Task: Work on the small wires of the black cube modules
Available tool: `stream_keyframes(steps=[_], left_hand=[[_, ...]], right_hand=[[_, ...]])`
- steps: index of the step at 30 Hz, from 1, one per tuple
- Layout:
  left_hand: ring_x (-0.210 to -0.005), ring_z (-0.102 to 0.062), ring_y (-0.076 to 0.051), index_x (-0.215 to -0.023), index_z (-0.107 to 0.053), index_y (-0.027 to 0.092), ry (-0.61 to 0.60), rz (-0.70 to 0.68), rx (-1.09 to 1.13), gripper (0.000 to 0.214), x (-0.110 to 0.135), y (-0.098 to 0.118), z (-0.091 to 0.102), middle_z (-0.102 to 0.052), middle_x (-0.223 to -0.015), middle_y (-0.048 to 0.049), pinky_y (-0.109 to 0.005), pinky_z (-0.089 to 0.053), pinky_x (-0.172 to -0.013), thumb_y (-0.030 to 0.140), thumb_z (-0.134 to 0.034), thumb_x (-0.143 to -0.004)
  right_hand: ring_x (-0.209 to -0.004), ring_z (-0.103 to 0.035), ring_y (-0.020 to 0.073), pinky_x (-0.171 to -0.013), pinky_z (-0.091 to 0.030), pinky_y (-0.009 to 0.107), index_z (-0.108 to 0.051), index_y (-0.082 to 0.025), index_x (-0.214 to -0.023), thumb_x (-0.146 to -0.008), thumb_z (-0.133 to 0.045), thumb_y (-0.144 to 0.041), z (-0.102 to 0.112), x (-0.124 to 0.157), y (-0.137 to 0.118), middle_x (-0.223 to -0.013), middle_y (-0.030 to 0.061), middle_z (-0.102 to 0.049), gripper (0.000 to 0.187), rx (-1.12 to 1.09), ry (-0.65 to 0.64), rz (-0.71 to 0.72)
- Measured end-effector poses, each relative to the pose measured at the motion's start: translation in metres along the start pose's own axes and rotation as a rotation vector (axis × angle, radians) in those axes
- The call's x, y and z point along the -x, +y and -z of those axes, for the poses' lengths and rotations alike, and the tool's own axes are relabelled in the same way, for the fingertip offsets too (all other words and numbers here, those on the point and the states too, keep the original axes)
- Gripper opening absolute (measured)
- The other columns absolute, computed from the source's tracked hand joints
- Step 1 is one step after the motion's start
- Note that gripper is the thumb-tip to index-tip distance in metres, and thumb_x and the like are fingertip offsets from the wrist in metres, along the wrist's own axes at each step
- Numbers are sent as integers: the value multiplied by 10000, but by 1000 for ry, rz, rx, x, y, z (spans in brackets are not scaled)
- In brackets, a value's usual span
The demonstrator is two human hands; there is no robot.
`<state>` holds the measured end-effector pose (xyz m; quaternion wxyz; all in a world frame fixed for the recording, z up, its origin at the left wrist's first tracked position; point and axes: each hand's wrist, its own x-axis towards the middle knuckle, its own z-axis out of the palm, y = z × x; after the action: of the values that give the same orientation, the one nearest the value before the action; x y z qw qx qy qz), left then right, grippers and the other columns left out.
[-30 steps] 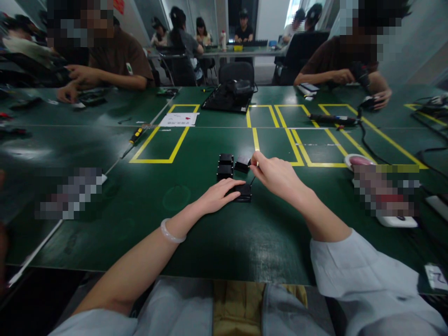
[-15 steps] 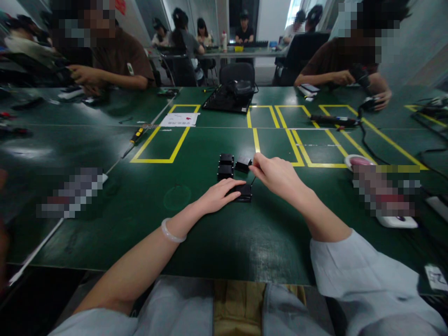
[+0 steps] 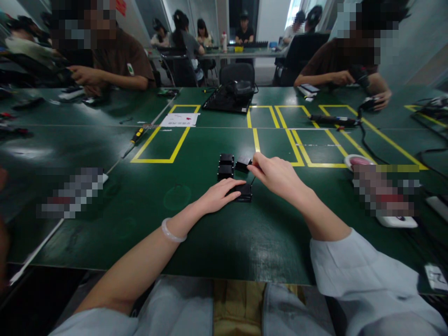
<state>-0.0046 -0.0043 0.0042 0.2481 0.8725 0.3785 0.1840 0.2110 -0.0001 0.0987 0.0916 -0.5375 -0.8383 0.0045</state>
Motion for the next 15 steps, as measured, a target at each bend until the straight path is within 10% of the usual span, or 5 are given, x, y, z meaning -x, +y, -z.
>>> stream_keyframes(steps=[15], left_hand=[[-1157,-523,-226,-1391,-448,246,1,-8,-7,412,0,-1,0,-568,-1272,-67,-361,-402,-1007,401,-380,-1015]], right_hand=[[-614,-554,161,-520,-209,274,-476,-187,-1124,-940,-317,-295,-5,0,1,-798,47,-672,266,-46,35,23]])
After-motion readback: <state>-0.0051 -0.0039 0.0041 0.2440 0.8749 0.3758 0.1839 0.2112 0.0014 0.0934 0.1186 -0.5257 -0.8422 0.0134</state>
